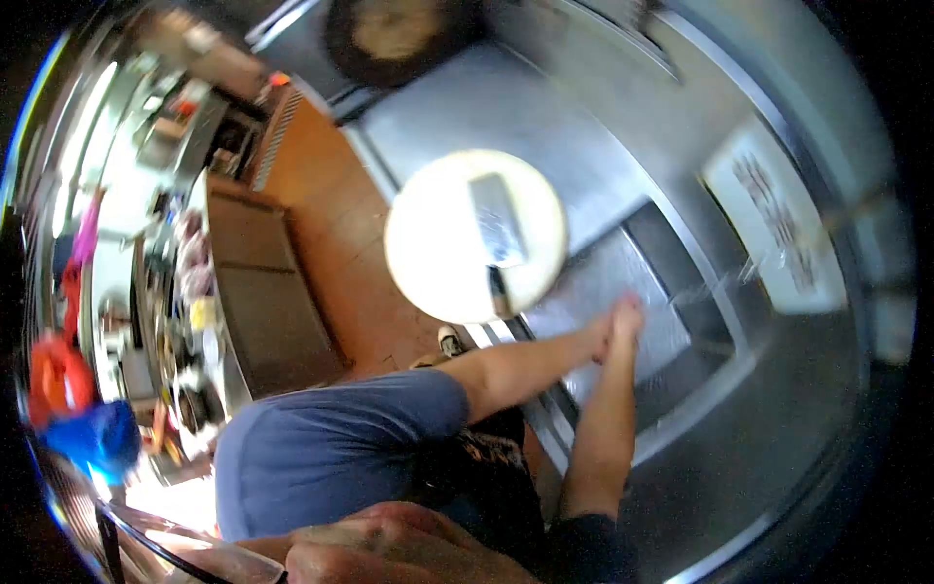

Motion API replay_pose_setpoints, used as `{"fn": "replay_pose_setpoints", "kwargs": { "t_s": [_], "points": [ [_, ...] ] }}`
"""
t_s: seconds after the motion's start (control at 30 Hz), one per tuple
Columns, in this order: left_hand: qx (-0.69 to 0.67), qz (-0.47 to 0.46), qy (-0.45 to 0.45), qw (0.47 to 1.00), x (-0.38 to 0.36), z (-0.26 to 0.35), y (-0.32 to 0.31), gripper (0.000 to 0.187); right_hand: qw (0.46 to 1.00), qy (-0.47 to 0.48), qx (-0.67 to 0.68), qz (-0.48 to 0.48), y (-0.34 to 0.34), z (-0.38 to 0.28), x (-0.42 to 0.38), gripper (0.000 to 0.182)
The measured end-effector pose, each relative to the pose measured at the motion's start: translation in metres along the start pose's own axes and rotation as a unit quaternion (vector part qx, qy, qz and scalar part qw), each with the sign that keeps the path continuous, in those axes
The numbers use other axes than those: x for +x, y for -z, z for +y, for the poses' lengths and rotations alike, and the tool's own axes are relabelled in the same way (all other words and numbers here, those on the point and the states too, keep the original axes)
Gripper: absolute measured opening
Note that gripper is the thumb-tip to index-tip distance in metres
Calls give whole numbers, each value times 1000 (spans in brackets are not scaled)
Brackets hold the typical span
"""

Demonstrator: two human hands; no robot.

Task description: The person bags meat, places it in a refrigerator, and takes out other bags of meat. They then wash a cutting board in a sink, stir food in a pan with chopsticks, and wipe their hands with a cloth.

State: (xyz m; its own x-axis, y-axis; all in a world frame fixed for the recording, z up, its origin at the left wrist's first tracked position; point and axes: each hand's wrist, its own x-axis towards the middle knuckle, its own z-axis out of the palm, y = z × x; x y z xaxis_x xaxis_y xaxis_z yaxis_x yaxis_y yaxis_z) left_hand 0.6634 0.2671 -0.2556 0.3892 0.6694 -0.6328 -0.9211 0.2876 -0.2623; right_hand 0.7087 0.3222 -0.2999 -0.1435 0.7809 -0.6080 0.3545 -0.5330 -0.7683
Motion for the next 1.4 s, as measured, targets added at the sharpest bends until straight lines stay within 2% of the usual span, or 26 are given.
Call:
{"fn": "replay_pose_setpoints", "kwargs": {
  "t_s": [0.03,0.07,0.1,0.13,0.2,0.23,0.27,0.3,0.33,0.4,0.43,0.47,0.53,0.6,0.67,0.7,0.73,0.77,0.8,0.87,0.93,0.97,1.03,1.13,1.3,1.4],
  "points": [
    [-22,-4,-34,999,-11,4,-11,42,984,147,-102,-24,9,7,-3,35],
    [26,84,-57,994,1,9,-5,40,984,96,-119,-94,17,-8,-19,30],
    [72,174,-74,979,11,21,-3,39,994,26,17,-101,17,-15,-48,27],
    [68,161,-85,981,-9,35,-19,39,974,60,-77,-203,36,-18,-59,28],
    [370,249,-186,875,-65,47,-50,33,933,40,-278,-225,72,-77,-107,32],
    [465,195,-202,840,-63,65,-45,32,921,75,-334,-188,108,-67,-78,31],
    [464,193,-218,837,-86,77,-49,32,883,192,-415,-110,137,-81,-67,31],
    [486,106,-289,818,-120,89,-51,31,877,239,-410,-78,165,-108,-65,35],
    [504,17,-355,787,-163,98,-54,31,884,269,-380,35,201,-118,-43,40],
    [553,116,-533,630,-236,118,-35,27,830,390,-364,162,240,-191,-49,42],
    [524,148,-612,574,-238,142,4,27,758,442,-398,268,240,-234,-73,44],
    [525,222,-696,436,-275,147,25,31,661,535,-391,351,246,-268,-81,51],
    [445,389,-751,295,-323,159,63,40,544,588,-425,422,217,-333,-140,59],
    [353,553,-695,292,-346,151,91,53,530,534,-554,357,203,-370,-160,61],
    [301,658,-574,383,-335,147,116,61,518,531,-626,240,226,-389,-122,53],
    [285,535,-557,568,-332,150,129,62,452,505,-698,230,253,-393,-77,45],
    [249,388,-503,731,-337,154,139,63,433,482,-728,225,237,-396,-100,39],
    [80,255,-455,849,-368,127,102,60,443,457,-737,230,225,-404,-113,36],
    [17,187,-467,864,-345,138,121,56,484,462,-709,224,218,-409,-123,34],
    [74,160,-481,859,-317,162,165,56,449,486,-704,257,200,-414,-146,29],
    [116,242,-464,844,-329,150,158,54,412,462,-756,212,195,-429,-149,22],
    [111,225,-465,849,-332,139,159,54,413,457,-760,207,198,-436,-143,22],
    [112,230,-475,842,-338,120,164,53,397,521,-746,116,205,-445,-132,17],
    [117,285,-481,821,-342,91,181,50,365,560,-739,80,221,-446,-122,20],
    [81,299,-475,824,-356,62,185,50,362,593,-708,123,198,-460,-98,19],
    [82,314,-486,812,-357,54,181,49,423,616,-655,113,189,-470,-75,19]
  ]
}}
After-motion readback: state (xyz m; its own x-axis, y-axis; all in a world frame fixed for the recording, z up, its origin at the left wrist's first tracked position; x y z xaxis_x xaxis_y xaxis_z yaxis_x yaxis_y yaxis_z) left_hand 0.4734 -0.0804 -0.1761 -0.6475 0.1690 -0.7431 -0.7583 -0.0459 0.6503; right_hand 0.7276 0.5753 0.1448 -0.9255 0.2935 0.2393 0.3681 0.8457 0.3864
